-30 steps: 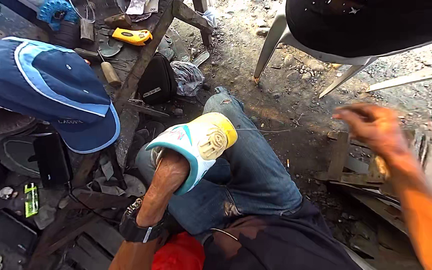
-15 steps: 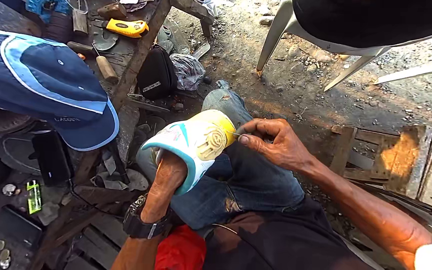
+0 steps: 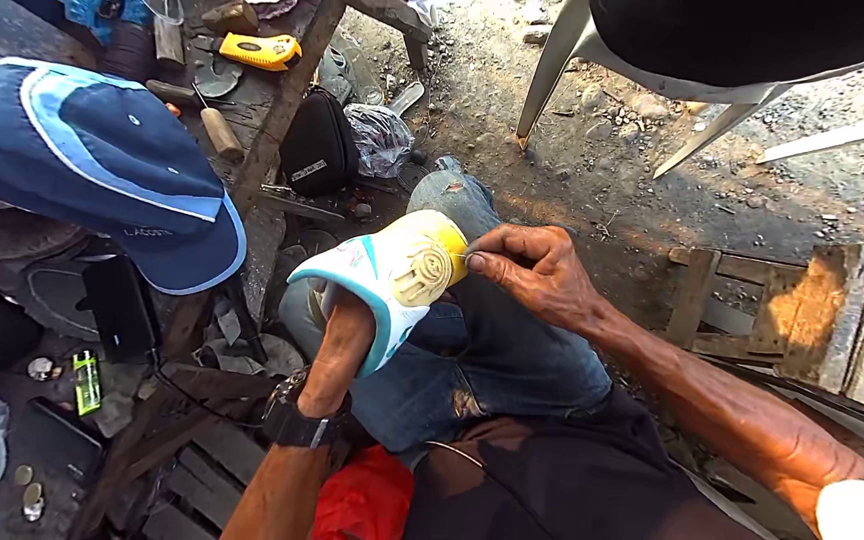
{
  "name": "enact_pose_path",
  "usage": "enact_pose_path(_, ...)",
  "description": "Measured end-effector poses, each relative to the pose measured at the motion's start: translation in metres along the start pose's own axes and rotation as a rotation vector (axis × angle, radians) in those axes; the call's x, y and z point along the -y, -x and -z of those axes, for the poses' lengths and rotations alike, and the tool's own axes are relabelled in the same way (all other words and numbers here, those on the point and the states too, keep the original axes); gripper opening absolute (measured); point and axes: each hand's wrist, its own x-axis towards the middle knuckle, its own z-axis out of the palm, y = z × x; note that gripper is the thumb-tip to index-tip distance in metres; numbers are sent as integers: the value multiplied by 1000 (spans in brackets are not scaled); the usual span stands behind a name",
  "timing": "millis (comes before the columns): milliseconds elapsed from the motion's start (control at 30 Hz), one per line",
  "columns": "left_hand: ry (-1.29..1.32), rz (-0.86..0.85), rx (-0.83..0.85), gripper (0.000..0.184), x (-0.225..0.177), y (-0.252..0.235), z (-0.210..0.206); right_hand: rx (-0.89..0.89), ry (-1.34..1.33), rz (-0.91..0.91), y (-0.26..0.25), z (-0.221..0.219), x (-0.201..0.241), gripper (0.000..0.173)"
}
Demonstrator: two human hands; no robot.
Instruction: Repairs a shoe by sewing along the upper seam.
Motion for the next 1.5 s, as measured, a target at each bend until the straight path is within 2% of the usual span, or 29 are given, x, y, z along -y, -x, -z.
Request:
enact_pose_path(67,105,18,39,17,-12,-12,11,41,13,-6,-7,4,1,10)
enact_pose_path(133,478,-88,356,17,-2,-28,31,91,30,-10,-19,8,1,12)
enact_pose_path(167,597,-145,512,22,1,-35,38,117,35,-6,-26,10,1,13)
enact_pose_path(233,721,-220,656,34,1,-42,41,169,76,-5,-37,14,4,13)
enact_pose_path(300,662,-181,569,38,-6,-38,35,197,204,-37,-42,26,11,12)
enact_pose_path(433,616,-114,482,35,-9,-35,29,213,429,-138,-37,66,19,35)
enact_pose_path(500,621,-109,493,33,-8,-37,29,225,437,-97,-28,73,19,49)
enact_pose_path(567,626,-112,506,33,-8,-39,29,239,334,-24,-18,66,17,54)
enact_pose_path(667,622,-137,516,30,-9,-40,26,246,182,94,-9,45,9,39)
enact_pose_path(800,611,-161,517,28,-10,-40,25,179,291,214,-8,28,-2,26)
enact_pose_path(933,596,-153,474,28,-8,-38,24,149,374,238,-10,24,-3,25)
enact_pose_path(1300,634,-169,507,29,-2,-41,23,111,446,223,-12,22,4,23)
enact_pose_path(1500,659,-144,503,29,-4,-42,17,147,687,286,-18,28,17,26)
